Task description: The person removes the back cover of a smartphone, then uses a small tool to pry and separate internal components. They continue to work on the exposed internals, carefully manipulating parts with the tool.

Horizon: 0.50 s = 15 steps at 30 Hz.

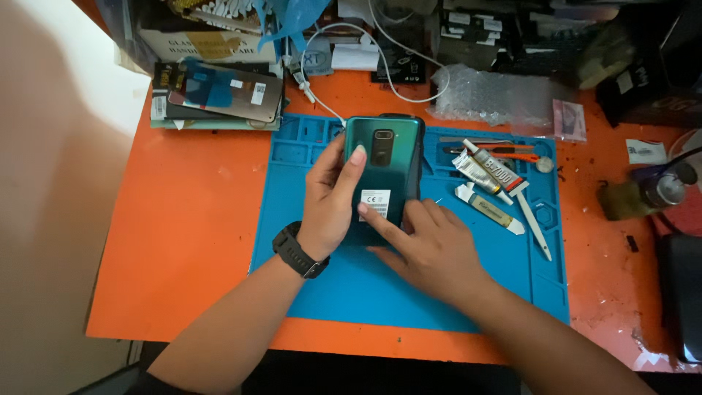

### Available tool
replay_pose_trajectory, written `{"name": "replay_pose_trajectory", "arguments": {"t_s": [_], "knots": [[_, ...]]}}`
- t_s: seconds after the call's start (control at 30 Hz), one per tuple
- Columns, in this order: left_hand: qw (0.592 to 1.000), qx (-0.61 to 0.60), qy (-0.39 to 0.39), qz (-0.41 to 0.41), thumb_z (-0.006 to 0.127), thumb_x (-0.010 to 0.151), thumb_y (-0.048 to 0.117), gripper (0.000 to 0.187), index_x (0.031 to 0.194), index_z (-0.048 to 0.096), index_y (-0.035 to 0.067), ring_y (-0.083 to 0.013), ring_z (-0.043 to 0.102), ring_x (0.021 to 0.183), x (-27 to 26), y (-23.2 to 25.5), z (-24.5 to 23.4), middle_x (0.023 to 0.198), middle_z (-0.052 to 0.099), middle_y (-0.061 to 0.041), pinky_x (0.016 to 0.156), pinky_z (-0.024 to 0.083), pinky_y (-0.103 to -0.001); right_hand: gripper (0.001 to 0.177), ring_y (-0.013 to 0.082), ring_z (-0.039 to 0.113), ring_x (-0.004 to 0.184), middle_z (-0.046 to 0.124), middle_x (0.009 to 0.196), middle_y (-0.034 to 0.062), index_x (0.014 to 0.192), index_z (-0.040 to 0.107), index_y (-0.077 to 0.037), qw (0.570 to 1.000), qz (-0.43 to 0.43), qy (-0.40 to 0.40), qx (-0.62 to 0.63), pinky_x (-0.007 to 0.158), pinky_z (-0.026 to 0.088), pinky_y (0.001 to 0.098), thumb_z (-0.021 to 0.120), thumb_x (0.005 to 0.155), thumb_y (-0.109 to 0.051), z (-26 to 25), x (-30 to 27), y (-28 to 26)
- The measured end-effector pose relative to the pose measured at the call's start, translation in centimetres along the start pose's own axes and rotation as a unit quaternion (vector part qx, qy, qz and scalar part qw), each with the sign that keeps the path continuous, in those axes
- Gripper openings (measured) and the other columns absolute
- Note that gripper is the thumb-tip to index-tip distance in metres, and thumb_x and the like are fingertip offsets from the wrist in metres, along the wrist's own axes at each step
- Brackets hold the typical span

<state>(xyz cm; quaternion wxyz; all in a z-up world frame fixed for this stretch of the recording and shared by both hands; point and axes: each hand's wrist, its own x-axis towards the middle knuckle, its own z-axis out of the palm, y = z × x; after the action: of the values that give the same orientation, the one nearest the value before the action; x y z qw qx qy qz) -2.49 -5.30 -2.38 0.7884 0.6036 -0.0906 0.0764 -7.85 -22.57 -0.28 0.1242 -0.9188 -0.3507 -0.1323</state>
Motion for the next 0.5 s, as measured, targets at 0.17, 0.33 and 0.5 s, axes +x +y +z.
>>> {"name": "replay_pose_trajectory", "arguments": {"t_s": [0.17, 0.33, 0.5], "knots": [[1.000, 0.018, -0.014, 0.012, 0.054, 0.111, 0.031, 0.036, 0.144, 0.057, 0.016, -0.0341, 0.061, 0.129, -0.1, -0.6, -0.5, 0.129, 0.069, -0.015, 0.109, 0.048, -0.056, 0.070, 0.0222, 0.062, 0.072, 0.052, 0.080, 0.0004, 0.156, 0.048, -0.028, 0.997, -0.011, 0.008, -0.069, 0.059, 0.054, 0.0379, 0.074, 0.092, -0.043, 1.1, -0.4, 0.3], [1.000, 0.009, 0.004, 0.014, 0.053, 0.112, 0.033, 0.038, 0.146, 0.055, 0.017, -0.0374, 0.059, 0.133, 0.1, -1.0, -0.9, 0.137, 0.065, -0.015, 0.112, 0.046, -0.058, 0.073, 0.0209, 0.063, 0.073, 0.054, 0.083, -0.0002, 0.155, 0.050, -0.024, 0.999, -0.010, 0.018, -0.047, 0.061, 0.056, 0.0364, 0.078, 0.090, -0.042, 0.7, -0.4, 0.3], [0.999, -0.019, 0.026, -0.002, 0.052, 0.112, 0.035, 0.040, 0.148, 0.054, 0.017, -0.0339, 0.057, 0.135, 0.0, -1.3, -1.2, 0.142, 0.063, -0.014, 0.116, 0.042, -0.058, 0.073, 0.0215, 0.063, 0.077, 0.058, 0.089, 0.0011, 0.155, 0.050, -0.018, 1.000, 0.001, 0.022, -0.019, 0.063, 0.056, 0.0381, 0.079, 0.091, -0.040, 0.8, -1.1, 0.5]]}}
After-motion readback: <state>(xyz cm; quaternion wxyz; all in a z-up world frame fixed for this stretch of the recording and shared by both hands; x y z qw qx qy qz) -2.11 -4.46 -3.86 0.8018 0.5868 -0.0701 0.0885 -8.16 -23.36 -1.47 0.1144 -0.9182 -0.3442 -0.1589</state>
